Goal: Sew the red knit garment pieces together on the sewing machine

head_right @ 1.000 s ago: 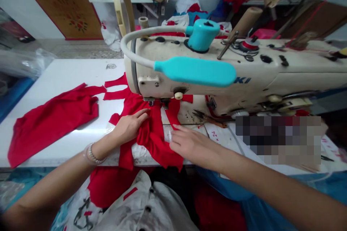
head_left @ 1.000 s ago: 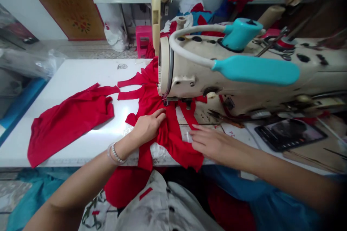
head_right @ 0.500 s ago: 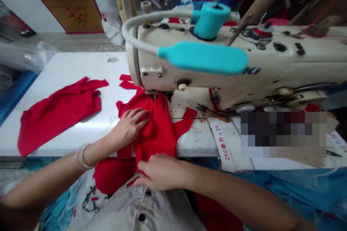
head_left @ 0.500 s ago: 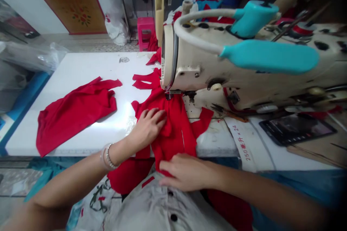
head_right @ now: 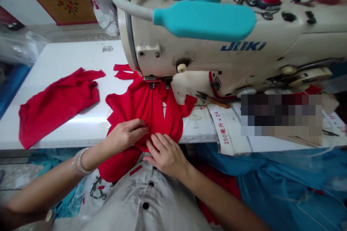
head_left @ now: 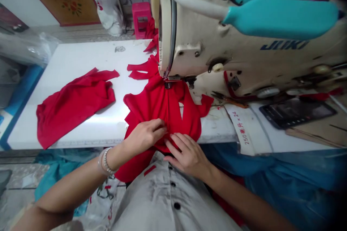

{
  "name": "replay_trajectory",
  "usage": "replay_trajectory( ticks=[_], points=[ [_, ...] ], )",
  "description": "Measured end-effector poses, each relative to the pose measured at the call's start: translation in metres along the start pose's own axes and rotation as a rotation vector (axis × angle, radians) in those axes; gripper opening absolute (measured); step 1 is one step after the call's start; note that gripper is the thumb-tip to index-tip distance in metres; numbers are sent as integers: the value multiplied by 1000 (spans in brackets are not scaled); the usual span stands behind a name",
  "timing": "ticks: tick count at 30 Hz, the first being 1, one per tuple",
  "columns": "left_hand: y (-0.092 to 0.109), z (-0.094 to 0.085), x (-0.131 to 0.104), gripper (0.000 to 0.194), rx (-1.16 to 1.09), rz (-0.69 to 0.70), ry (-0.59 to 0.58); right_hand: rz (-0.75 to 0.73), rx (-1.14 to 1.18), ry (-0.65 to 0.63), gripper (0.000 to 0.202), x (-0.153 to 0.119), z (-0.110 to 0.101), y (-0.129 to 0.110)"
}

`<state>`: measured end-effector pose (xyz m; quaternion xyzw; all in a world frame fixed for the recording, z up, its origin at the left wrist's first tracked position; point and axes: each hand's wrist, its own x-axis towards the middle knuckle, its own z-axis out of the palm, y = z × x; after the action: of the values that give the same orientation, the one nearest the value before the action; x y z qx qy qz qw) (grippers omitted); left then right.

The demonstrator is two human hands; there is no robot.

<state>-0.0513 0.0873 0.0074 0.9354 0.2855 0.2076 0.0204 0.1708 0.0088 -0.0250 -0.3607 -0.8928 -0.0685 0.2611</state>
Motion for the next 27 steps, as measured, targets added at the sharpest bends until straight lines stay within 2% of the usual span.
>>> replay_trajectory(
  ticks=[2,5,9,12,14,18,23,27],
  points=[
    [12,11,-5,32,-55,-105,22,43,-16,-20,42,-3,3,-5],
    [15,19,-6,29,-31,-203,52,75,-36,-15,42,-10,7,-10],
    [20,12,-1,22,3,-134,153,101,-46,-3,41,-18,15,-15],
    [31,10,0,27,-33,-74,99,111,-43,-2,40,-22,18,-17],
    [37,13,-1,29,-120,-128,74,106,-40,-5,39,-23,18,-17],
    [39,19,-2,30,-270,-274,97,103,-44,-6,36,-25,18,-15],
    [34,25,-5,29,-147,-214,90,107,-60,-9,36,-27,21,-17],
    [32,22,-7,25,-133,-196,63,105,19,0,32,-22,7,-16]
  ],
)
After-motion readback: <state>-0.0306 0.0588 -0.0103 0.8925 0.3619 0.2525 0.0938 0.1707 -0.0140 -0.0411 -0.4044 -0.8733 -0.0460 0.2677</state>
